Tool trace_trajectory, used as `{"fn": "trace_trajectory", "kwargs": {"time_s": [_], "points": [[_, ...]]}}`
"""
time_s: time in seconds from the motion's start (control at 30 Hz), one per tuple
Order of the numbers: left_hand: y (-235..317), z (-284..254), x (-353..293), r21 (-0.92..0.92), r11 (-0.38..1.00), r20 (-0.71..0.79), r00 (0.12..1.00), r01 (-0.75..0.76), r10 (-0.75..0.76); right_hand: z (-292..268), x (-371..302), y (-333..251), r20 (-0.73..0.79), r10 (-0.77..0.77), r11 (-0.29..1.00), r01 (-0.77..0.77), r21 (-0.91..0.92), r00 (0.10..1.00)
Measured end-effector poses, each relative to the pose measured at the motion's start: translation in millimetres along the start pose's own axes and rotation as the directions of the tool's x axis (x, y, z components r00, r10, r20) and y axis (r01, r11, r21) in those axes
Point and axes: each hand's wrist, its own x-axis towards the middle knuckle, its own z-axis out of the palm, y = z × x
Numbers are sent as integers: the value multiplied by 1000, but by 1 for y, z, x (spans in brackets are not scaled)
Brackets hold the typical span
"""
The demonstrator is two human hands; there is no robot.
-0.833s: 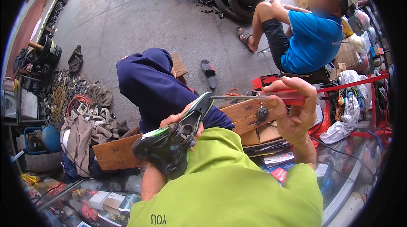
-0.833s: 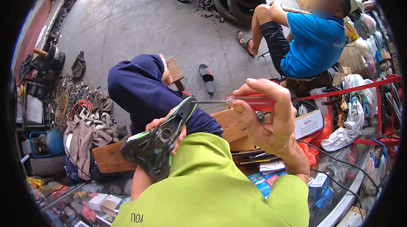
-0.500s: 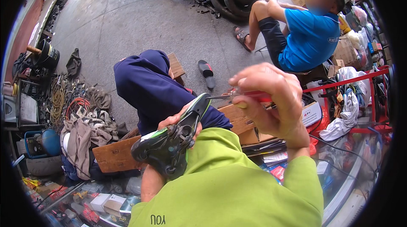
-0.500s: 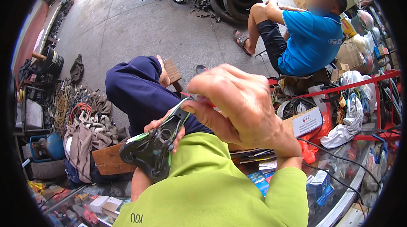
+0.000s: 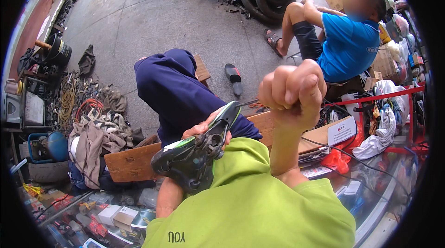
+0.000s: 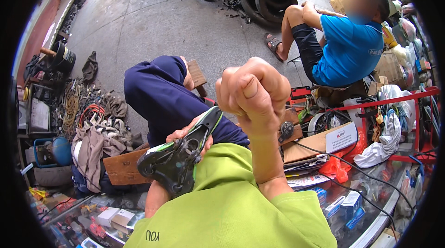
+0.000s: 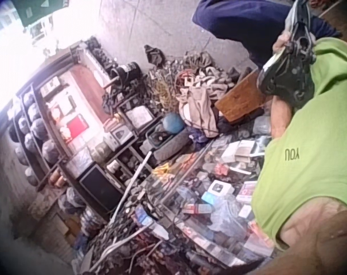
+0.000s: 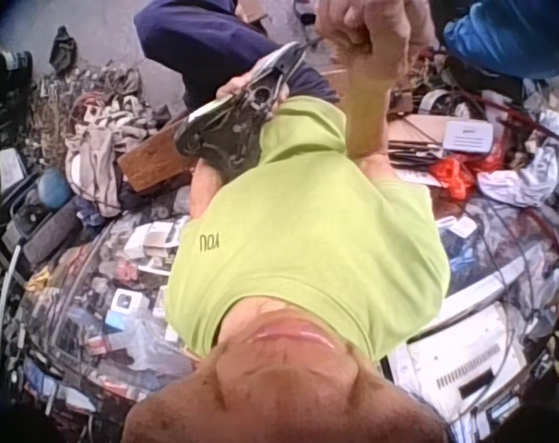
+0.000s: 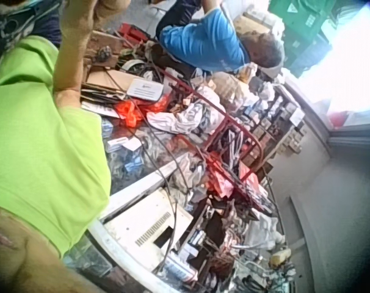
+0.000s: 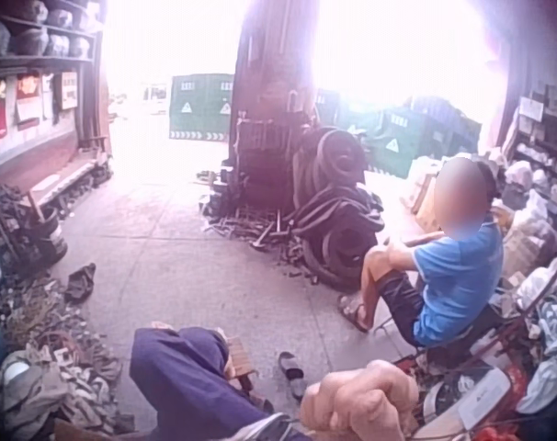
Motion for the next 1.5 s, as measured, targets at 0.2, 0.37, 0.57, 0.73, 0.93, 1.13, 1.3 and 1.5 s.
{"fn": "trace_trajectory", "kwargs": {"time_s": [0.2, 0.37, 0.57, 0.73, 0.93, 1.13, 1.3, 1.5], "points": [[2, -3, 0, 84, 996, 62, 998, 5, -10, -40, 25, -8, 495, 64, 889, -275, 366, 866], [4, -19, 0, -12, 997, 114, 990, 82, -80, 15, 20, -21, -165, 61, 818, -144, -557, 984], [9, -23, 2, 102, 989, 129, 985, 105, -118, -1, 13, -13, 113, 116, 981, -96, -168, 987], [4, -1, 4, 124, 992, 88, 996, 4, -15, -35, 31, -21, 384, 259, 954, -296, 40, 886], [12, -30, 4, 107, 984, 160, 975, 140, -156, 26, 9, -24, -394, -67, 881, -131, -455, 917], [7, -2, 3, 140, 986, 65, 993, 86, -96, -29, 44, -22, 490, 295, 942, -335, -7, 820], [5, -9, 1, 27, 997, 142, 987, 71, -74, 13, 22, -6, -262, -86, 750, -111, -652, 961], [4, -8, 0, 72, 995, 81, 994, 64, -70, 6, 18, -17, 43, 215, 965, -206, -160, 976]]}}
